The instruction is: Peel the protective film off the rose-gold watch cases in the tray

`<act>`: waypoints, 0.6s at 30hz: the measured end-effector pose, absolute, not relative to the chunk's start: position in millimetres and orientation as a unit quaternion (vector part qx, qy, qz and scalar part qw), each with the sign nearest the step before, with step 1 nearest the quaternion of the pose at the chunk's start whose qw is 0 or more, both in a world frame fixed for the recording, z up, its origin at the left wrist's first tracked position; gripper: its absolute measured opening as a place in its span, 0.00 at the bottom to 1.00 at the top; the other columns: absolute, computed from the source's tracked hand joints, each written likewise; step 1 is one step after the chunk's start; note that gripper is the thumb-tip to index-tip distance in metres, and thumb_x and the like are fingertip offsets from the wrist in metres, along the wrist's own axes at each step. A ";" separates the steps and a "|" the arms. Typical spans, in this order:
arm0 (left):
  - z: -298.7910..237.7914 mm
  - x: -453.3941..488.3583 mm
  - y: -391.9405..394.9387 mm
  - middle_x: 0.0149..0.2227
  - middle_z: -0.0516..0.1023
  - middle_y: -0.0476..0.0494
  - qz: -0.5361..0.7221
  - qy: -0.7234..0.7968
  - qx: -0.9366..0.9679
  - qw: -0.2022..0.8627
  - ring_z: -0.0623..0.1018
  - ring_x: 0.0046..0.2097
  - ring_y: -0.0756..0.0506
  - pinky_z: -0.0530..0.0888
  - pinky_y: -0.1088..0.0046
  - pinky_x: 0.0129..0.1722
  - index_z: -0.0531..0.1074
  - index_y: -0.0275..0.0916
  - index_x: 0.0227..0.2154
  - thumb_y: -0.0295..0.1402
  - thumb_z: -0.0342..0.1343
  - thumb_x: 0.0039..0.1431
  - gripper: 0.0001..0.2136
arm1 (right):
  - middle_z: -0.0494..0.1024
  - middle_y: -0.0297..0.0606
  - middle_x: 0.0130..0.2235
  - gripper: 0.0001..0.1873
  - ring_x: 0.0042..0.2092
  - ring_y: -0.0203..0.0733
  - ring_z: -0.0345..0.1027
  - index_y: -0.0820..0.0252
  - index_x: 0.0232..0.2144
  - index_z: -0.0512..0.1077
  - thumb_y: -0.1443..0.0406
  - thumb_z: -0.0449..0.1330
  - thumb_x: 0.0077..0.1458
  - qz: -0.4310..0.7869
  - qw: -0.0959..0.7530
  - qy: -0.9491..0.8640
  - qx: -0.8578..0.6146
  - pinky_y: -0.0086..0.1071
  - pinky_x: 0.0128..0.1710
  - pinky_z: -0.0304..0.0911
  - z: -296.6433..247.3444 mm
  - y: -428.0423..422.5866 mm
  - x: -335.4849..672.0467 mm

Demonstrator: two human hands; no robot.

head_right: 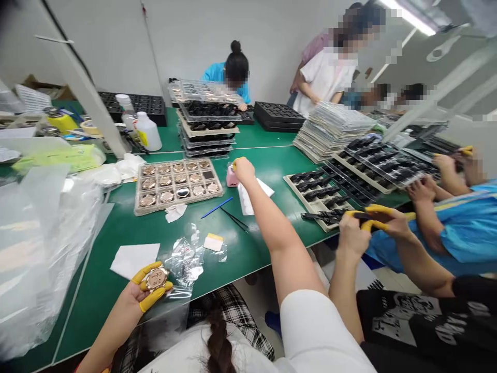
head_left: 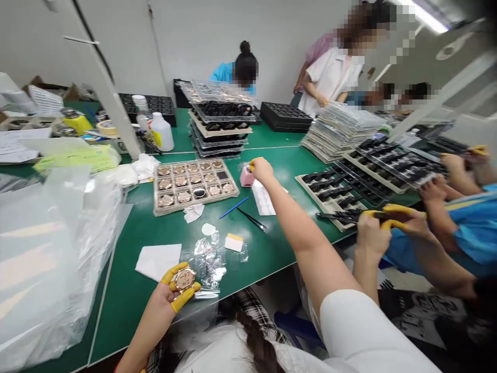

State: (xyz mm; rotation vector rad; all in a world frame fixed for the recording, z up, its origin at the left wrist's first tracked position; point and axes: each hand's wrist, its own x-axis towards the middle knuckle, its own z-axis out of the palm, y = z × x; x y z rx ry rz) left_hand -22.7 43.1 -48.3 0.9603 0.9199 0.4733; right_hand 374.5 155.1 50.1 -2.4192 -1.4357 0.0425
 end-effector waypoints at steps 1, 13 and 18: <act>-48.6 -22.2 44.2 0.40 0.78 0.44 0.214 0.432 0.432 0.762 0.80 0.40 0.42 0.77 0.69 0.44 0.59 0.41 0.51 0.39 0.69 0.40 0.36 | 0.71 0.41 0.45 0.13 0.44 0.40 0.67 0.65 0.43 0.69 0.62 0.55 0.59 0.013 0.157 -0.504 -0.849 0.41 0.44 0.64 52.6 154.8 375.6; -48.1 -17.6 54.3 0.41 0.80 0.42 0.180 0.489 0.416 0.745 0.79 0.43 0.36 0.79 0.69 0.39 0.66 0.40 0.47 0.35 0.72 0.30 0.36 | 0.74 0.35 0.39 0.11 0.41 0.38 0.64 0.54 0.39 0.73 0.67 0.50 0.60 0.052 0.130 -0.861 -0.488 0.29 0.36 0.58 16.5 56.9 207.5; -41.0 -20.4 45.7 0.45 0.78 0.39 0.194 0.415 0.553 0.696 0.77 0.45 0.38 0.76 0.67 0.43 0.67 0.38 0.47 0.32 0.68 0.40 0.27 | 0.75 0.36 0.41 0.12 0.35 0.38 0.62 0.56 0.38 0.74 0.64 0.50 0.61 0.073 0.142 -0.917 -0.364 0.32 0.32 0.55 -22.5 17.5 145.2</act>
